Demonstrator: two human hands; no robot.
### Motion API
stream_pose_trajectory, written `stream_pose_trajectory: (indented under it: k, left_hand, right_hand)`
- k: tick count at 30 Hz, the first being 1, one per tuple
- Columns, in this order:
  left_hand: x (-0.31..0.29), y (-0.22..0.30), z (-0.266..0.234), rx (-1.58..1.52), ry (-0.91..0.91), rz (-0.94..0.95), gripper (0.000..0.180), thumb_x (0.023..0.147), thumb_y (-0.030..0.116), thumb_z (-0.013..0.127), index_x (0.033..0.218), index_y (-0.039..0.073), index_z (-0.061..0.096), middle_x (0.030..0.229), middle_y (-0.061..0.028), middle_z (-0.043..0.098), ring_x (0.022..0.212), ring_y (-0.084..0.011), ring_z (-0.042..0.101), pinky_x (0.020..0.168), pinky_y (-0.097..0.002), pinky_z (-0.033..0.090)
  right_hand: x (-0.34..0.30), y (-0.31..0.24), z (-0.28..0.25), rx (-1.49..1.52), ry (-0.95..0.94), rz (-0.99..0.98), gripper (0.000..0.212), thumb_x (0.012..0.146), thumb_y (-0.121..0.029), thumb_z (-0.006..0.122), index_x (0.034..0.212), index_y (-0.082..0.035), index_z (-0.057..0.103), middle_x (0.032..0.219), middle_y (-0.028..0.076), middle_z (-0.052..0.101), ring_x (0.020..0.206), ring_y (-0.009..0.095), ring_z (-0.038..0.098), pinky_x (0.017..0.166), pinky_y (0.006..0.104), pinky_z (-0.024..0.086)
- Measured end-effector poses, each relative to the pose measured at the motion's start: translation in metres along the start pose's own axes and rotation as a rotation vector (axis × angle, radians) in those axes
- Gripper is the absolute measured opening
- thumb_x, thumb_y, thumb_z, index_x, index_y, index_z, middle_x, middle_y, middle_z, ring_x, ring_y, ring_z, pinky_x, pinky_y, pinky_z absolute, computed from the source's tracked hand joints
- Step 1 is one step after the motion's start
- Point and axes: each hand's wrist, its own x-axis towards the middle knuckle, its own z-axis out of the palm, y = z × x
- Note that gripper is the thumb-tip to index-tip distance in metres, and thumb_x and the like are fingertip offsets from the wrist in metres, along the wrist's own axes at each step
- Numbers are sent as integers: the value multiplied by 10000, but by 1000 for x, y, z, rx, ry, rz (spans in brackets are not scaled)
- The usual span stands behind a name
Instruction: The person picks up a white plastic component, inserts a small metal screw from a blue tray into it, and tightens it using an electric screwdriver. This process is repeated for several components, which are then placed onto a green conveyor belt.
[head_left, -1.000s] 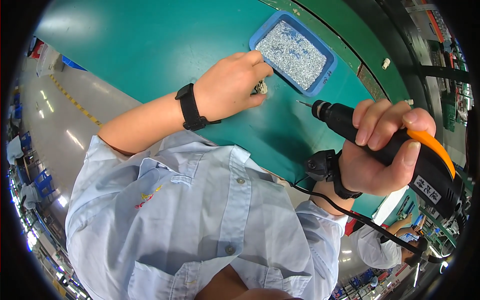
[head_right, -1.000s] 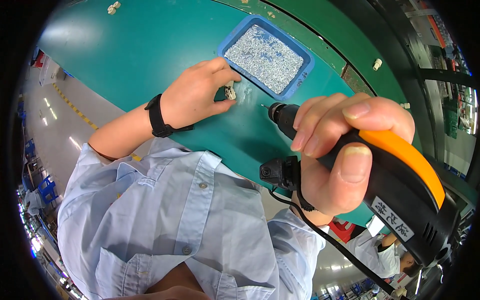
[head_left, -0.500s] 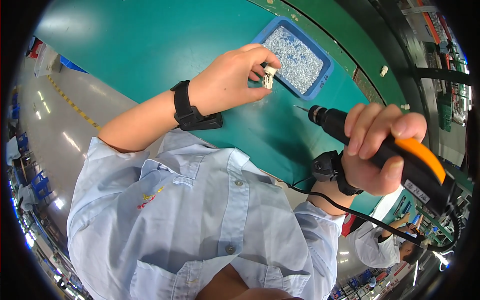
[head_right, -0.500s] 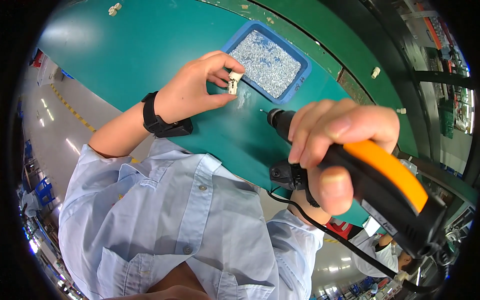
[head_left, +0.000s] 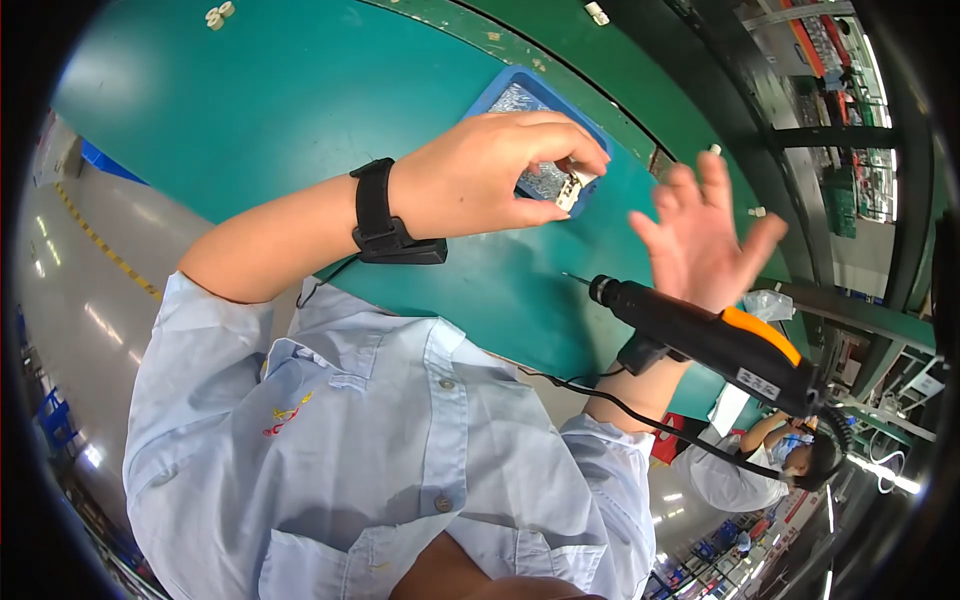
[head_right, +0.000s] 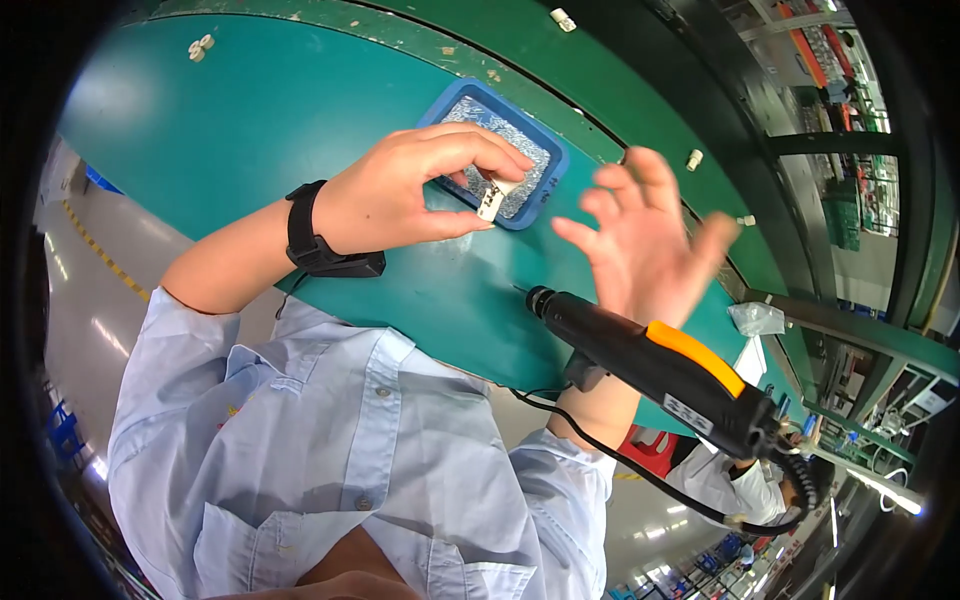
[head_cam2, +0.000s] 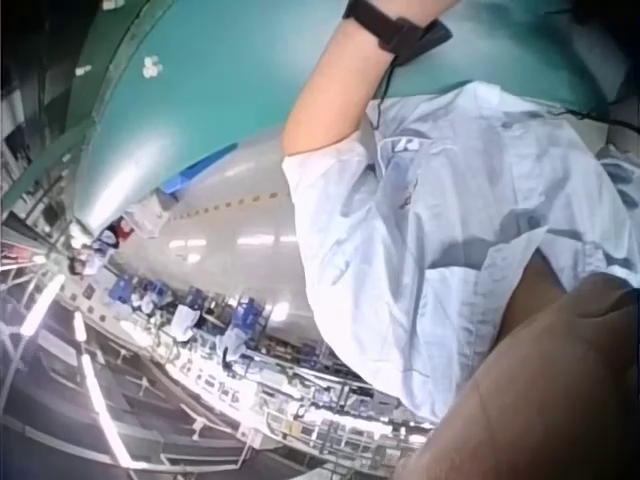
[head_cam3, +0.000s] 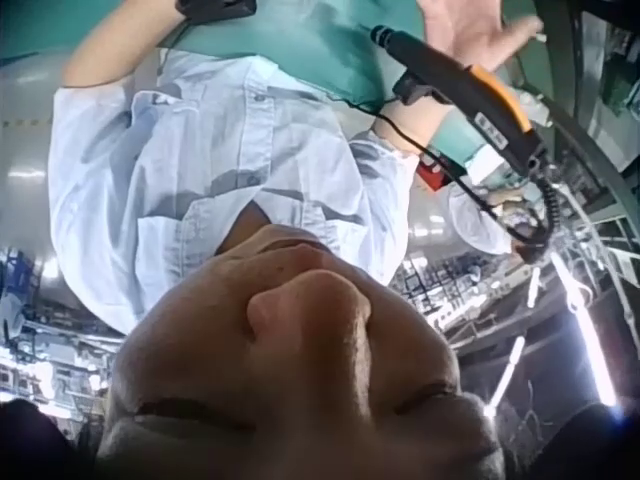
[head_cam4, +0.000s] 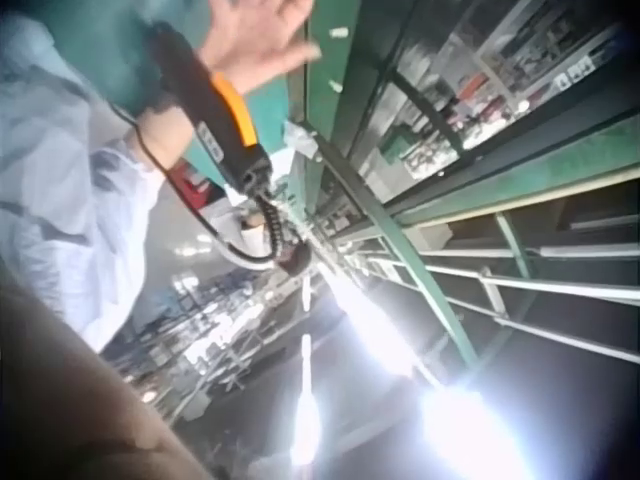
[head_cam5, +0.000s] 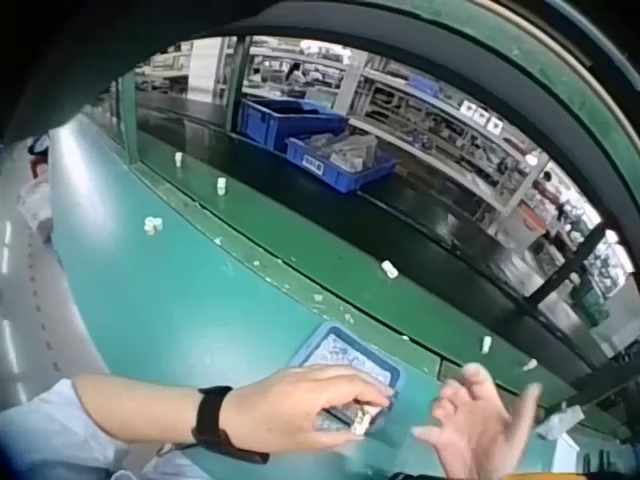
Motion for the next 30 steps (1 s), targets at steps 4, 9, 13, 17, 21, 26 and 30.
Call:
stream_pose_trajectory:
  k: [4,9,13,17,21,26,30]
  left_hand:
    - [3,0,5,130,48,171,408,689,16,707,1078,67,595,1095,-48,622,981,-223,582,868,-332,467]
    - [8,-1,8,81,-4,134,404,687,34,711,1072,97,607,1051,-32,640,993,-230,572,876,-353,445]
    - [12,-5,7,68,-19,93,398,690,30,707,1068,111,610,1066,-29,632,985,-218,576,841,-342,459]
    - [13,-2,6,4,-24,31,389,702,15,698,1067,105,601,1125,-48,596,920,-188,607,770,-308,491]
    - [10,5,5,-142,-17,-166,356,716,-8,693,1045,74,587,1120,-74,559,848,-147,629,720,-258,519]
    - [5,0,11,-358,-18,-349,320,723,-27,694,1011,38,570,1030,-78,537,831,-120,628,739,-222,532]
    - [4,-6,16,-503,39,-348,294,723,-30,698,986,23,576,998,-67,543,831,-115,620,736,-223,531]
  right_hand:
    - [5,21,-3,-472,187,33,532,855,-321,606,1251,-24,408,1178,149,533,1008,205,568,834,390,508]
    - [12,30,-7,-729,208,95,473,835,-238,643,1209,-19,454,1035,99,607,911,168,610,811,328,521]
    - [14,36,-9,-735,193,93,366,829,-128,631,1148,-12,495,978,101,639,874,162,635,760,289,538]
    - [13,39,-8,-712,222,76,294,831,-81,614,1098,-11,513,971,111,643,873,160,640,730,269,545]
    - [13,40,-8,-648,226,66,264,833,-65,607,1075,-13,513,964,106,642,871,155,638,723,266,547]
    - [14,44,-11,-634,253,23,256,827,-49,609,1062,-11,512,958,107,639,876,158,636,734,272,547]
    - [15,47,-12,-639,279,-33,262,817,-15,610,1058,-6,508,971,118,635,889,166,635,754,276,542]
